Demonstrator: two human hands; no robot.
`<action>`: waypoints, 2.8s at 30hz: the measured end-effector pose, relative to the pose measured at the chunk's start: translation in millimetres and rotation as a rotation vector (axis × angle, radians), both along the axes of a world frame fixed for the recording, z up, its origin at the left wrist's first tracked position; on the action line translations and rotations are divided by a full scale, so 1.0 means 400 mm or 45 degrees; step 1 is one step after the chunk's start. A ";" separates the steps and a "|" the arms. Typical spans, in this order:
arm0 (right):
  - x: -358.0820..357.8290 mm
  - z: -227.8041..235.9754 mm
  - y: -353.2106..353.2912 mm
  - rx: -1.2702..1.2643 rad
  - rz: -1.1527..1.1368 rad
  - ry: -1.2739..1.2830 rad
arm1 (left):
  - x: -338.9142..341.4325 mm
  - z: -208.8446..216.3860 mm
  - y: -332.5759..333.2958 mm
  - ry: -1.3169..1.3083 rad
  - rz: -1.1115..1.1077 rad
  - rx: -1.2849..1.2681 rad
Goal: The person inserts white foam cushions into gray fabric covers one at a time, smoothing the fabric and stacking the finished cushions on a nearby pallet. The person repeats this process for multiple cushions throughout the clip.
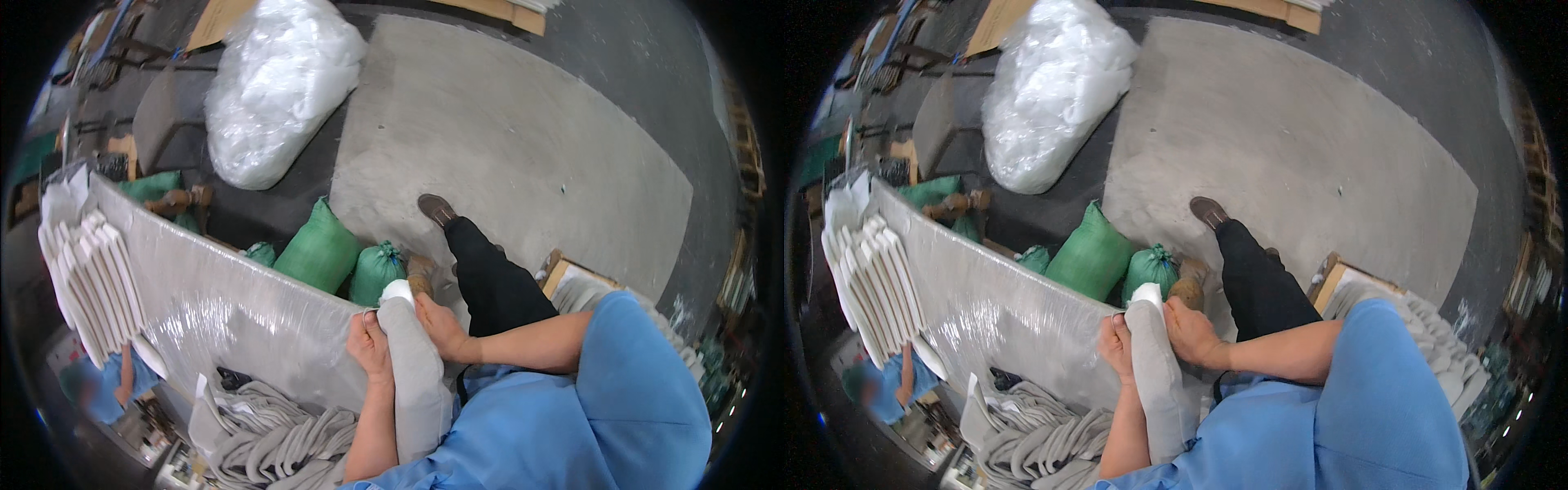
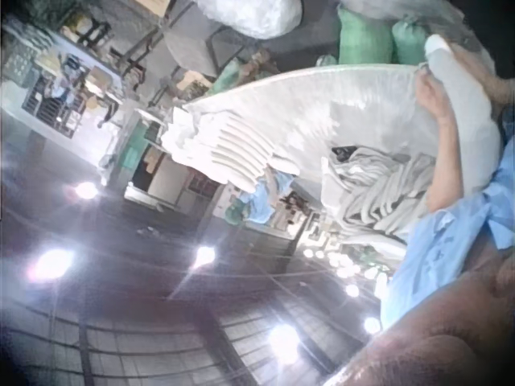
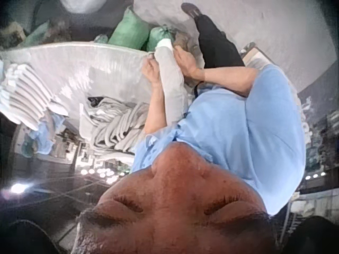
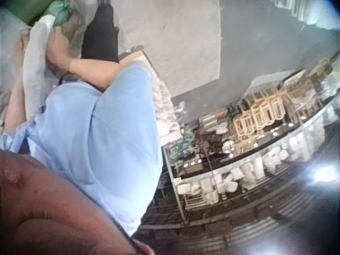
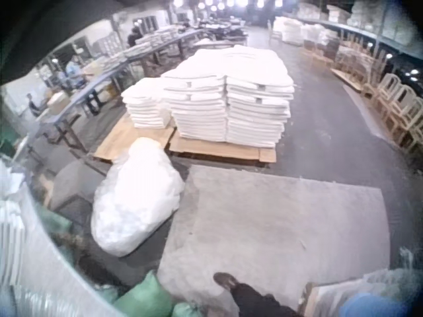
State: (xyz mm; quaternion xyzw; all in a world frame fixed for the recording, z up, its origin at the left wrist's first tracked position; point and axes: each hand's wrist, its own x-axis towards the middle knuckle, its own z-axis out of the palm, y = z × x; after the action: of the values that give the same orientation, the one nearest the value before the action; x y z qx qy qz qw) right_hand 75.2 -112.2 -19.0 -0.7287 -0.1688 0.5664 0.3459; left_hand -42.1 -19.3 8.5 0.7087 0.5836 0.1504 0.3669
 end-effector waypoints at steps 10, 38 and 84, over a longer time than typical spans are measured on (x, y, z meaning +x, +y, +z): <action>0.323 0.100 0.206 0.649 0.753 -0.023 | 0.023 0.052 -0.050 -0.042 -0.231 0.474; 0.342 0.089 0.243 0.022 1.191 0.150 | 0.102 0.052 -0.048 0.156 -0.164 -0.069; 0.228 -0.226 0.136 -0.665 0.170 1.053 | 0.087 -0.056 0.033 0.379 -0.275 0.114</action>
State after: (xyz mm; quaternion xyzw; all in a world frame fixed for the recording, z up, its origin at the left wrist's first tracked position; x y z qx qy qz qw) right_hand 166.6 -58.0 -109.5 -0.4927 0.0841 0.8526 0.1525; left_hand -7.1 -6.0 -14.0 0.7973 0.5446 0.0295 0.2585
